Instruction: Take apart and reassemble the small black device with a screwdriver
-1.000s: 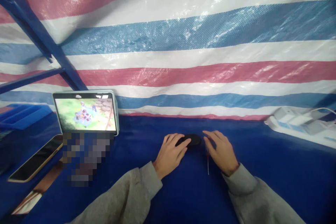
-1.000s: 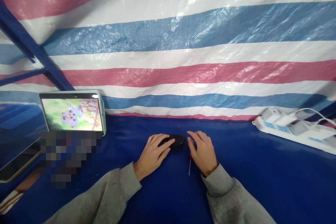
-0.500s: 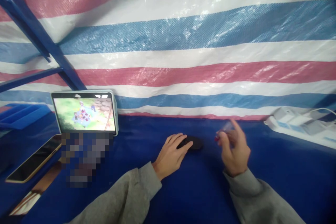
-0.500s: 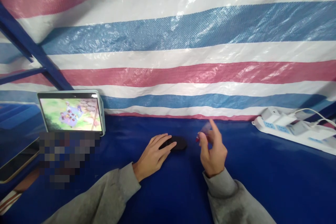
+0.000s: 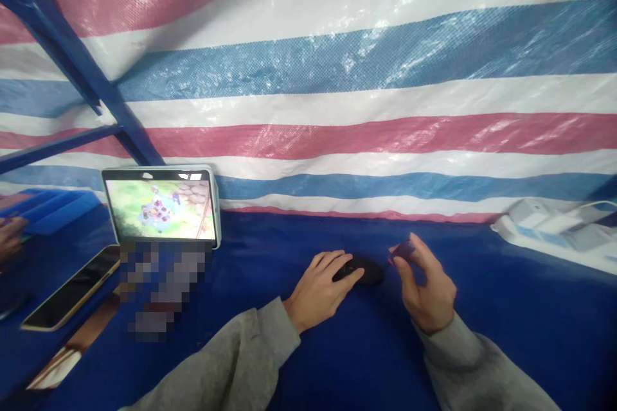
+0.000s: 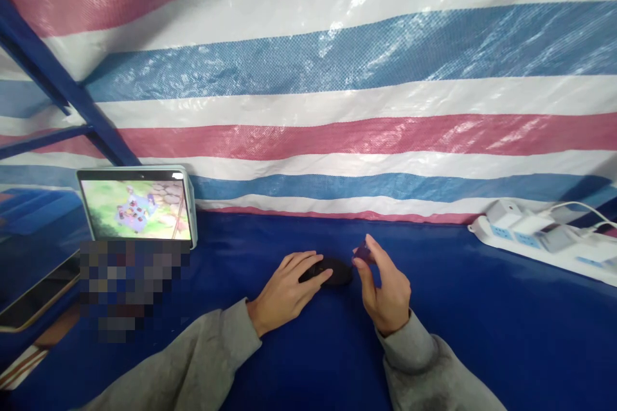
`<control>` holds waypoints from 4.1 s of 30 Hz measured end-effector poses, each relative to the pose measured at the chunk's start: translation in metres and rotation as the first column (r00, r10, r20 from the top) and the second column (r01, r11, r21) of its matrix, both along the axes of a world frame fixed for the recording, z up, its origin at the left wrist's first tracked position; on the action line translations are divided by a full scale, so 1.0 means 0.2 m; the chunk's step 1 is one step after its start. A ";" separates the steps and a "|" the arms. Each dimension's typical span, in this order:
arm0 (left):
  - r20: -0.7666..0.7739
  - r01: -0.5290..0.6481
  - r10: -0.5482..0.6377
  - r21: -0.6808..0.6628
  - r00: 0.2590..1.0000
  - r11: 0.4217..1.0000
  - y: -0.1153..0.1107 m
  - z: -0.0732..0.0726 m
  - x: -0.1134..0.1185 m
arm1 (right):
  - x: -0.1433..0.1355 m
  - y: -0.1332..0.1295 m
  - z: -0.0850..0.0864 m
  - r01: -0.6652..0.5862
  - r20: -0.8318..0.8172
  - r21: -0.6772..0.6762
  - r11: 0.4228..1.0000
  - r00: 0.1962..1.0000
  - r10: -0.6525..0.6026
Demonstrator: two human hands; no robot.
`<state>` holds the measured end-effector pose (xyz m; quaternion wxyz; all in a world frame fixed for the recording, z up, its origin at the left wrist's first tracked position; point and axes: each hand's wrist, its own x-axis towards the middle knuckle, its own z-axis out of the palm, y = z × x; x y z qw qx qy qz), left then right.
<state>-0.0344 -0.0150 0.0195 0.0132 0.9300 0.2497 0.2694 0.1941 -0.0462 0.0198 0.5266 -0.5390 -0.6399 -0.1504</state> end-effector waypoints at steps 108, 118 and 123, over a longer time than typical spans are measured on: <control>0.065 -0.005 0.003 0.031 0.998 0.999 0.02 -0.03 0.00 | -0.05 -0.04 0.09 -0.109 -0.151 -0.004 0.994 0.983 0.107; 0.056 0.002 -0.005 0.043 0.998 0.999 0.02 -0.03 0.00 | -0.05 -0.04 0.10 -0.126 -0.085 0.013 0.992 0.988 0.127; 0.045 -0.010 0.009 0.034 0.999 0.999 0.02 -0.04 0.00 | -0.05 -0.03 0.10 -0.053 -0.159 0.054 0.997 0.985 0.061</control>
